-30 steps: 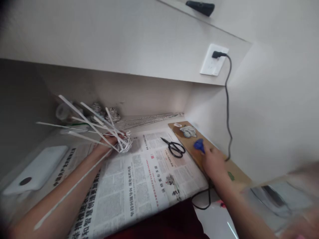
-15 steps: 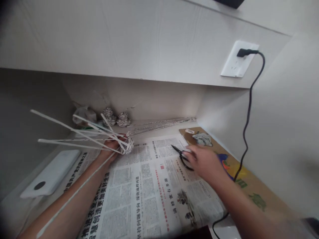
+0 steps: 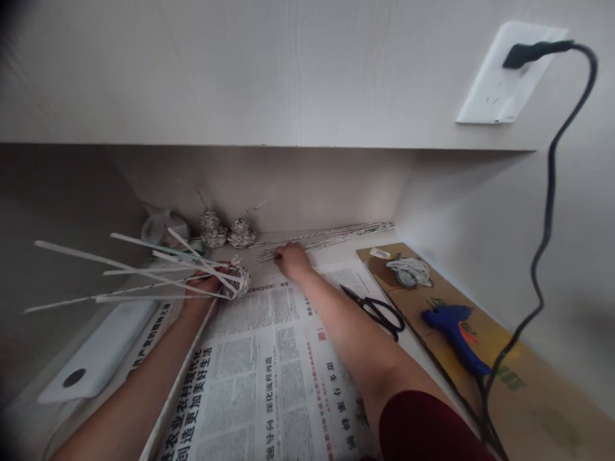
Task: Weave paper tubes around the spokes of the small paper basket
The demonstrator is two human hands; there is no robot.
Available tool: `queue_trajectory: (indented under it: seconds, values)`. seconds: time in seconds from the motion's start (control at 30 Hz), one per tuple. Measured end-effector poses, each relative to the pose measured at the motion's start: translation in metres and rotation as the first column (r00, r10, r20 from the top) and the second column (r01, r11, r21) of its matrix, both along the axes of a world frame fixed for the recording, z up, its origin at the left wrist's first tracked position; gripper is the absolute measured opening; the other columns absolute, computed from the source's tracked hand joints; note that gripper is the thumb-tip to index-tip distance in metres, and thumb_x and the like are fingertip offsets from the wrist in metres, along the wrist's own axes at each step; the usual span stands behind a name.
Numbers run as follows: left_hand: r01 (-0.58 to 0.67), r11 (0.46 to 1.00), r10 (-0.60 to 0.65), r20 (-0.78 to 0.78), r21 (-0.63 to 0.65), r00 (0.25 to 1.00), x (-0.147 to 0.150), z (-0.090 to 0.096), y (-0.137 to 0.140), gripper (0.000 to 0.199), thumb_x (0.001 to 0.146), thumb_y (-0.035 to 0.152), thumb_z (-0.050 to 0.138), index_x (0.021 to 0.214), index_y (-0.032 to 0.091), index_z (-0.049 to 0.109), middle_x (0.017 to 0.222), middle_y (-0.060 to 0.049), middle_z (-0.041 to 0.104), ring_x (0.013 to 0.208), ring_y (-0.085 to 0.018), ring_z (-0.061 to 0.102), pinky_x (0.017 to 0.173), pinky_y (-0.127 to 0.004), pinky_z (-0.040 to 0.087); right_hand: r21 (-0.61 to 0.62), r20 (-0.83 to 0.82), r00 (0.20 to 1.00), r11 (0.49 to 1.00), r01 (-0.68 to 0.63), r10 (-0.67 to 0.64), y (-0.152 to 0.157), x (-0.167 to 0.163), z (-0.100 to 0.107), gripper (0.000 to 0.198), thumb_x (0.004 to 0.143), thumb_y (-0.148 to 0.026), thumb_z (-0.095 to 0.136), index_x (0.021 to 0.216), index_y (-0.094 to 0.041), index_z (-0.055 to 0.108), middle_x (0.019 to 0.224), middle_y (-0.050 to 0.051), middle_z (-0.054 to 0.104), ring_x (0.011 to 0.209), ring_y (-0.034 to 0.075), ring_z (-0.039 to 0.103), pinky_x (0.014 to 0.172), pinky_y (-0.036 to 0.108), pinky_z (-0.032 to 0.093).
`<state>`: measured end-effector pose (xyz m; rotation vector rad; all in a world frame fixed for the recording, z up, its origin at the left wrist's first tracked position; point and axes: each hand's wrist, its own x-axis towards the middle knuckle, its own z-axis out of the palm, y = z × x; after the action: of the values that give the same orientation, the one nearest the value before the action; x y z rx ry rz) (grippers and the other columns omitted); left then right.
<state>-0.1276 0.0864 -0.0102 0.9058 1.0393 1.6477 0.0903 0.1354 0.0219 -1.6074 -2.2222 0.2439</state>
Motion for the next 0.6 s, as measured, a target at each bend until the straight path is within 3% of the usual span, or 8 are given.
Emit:
queue_trajectory:
  seconds: [0.27,0.43,0.6]
  values:
    - [-0.001,0.998,0.009,-0.148,0.057,0.989,0.000,-0.003,0.001,0.022,0.059,0.029,0.083,0.076,0.017,0.077,0.070,-0.003,0.075,0.062,-0.019,0.066,0.064,-0.032,0.056,0.127,-0.057,0.996,0.990,-0.061,0.069,-0.006,0.006,-0.012,0.012,0.094,-0.016,0.060,0.100,-0.016,0.071,0.099,0.010,0.072,0.101,0.024,0.054,0.090,0.033,0.038]
    - [-0.021,0.997,0.042,-0.310,0.069,0.950,-0.005,0.000,0.001,0.018,0.062,0.028,0.080,0.077,0.018,0.080,0.074,-0.003,0.077,0.071,-0.022,0.069,0.074,-0.034,0.056,0.346,-0.208,0.952,0.927,-0.144,0.225,-0.009,0.014,0.002,0.017,0.097,-0.018,0.058,0.103,-0.019,0.073,0.101,0.007,0.075,0.098,0.022,0.061,0.090,0.033,0.039]
    - [-0.086,0.994,0.105,-0.411,0.063,0.905,-0.013,0.008,0.000,0.019,0.065,0.030,0.077,0.078,0.017,0.081,0.078,-0.006,0.079,0.078,-0.025,0.071,0.079,-0.036,0.056,0.464,-0.185,0.931,0.863,-0.199,0.314,-0.020,0.011,0.020,0.018,0.098,-0.027,0.060,0.102,-0.027,0.077,0.097,0.004,0.076,0.095,0.022,0.061,0.086,0.036,0.032]
